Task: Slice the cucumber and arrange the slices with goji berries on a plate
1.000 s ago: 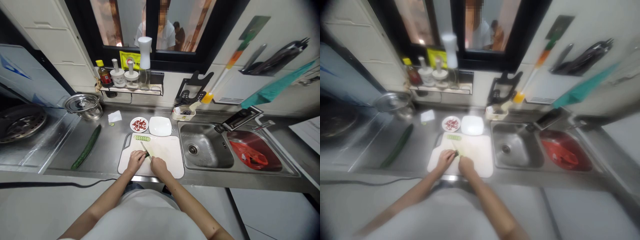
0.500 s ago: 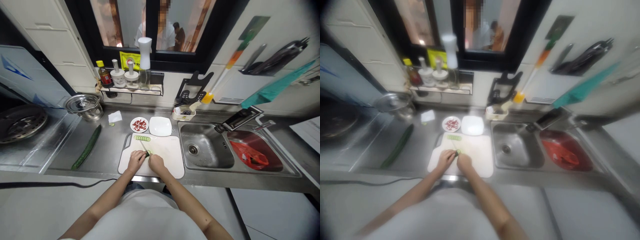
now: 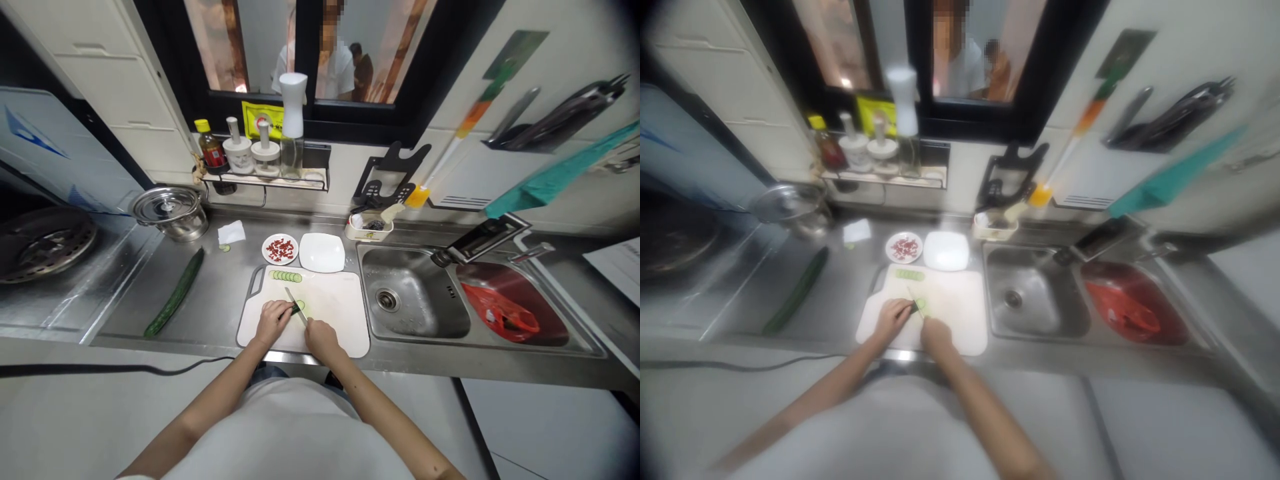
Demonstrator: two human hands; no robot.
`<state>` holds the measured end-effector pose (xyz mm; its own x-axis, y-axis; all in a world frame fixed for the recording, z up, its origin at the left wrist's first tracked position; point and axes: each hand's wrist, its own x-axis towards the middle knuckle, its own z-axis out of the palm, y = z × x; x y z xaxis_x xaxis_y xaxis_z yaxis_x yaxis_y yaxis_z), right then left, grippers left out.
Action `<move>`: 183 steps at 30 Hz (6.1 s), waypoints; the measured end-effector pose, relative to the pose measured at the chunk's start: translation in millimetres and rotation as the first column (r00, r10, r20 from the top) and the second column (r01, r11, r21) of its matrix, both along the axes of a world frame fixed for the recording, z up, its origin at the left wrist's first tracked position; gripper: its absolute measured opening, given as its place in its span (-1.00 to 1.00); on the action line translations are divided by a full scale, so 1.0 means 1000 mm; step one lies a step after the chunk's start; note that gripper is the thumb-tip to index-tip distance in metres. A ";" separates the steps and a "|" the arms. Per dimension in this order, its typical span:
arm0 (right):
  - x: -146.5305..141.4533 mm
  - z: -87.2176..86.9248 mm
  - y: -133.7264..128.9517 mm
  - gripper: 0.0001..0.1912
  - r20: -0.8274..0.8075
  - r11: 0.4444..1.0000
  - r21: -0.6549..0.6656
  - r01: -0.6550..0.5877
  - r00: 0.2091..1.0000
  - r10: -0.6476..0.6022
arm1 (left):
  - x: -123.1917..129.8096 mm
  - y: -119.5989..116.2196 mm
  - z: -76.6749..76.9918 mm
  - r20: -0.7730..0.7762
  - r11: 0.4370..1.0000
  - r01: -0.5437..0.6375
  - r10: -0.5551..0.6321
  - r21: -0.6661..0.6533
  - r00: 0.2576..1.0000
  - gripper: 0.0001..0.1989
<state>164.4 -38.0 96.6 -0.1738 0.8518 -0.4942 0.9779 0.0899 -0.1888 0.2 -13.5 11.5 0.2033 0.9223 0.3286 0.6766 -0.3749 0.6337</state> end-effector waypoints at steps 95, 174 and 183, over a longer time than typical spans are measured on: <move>0.046 0.013 0.000 -0.67 -0.003 0.978 0.078 0.194 0.981 -0.194 | -0.009 0.029 0.034 -0.279 0.953 -0.245 0.190 -0.179 0.941 -0.69; 0.051 0.036 -0.019 -0.69 0.092 0.991 -0.090 -0.100 0.990 0.108 | 0.022 0.042 0.023 -0.287 0.815 -0.252 0.111 -0.521 0.951 -0.90; 0.050 0.032 -0.020 -0.67 0.087 0.991 -0.089 -0.103 0.990 0.111 | 0.021 0.043 0.022 -0.279 0.822 -0.242 0.107 -0.515 0.954 -0.92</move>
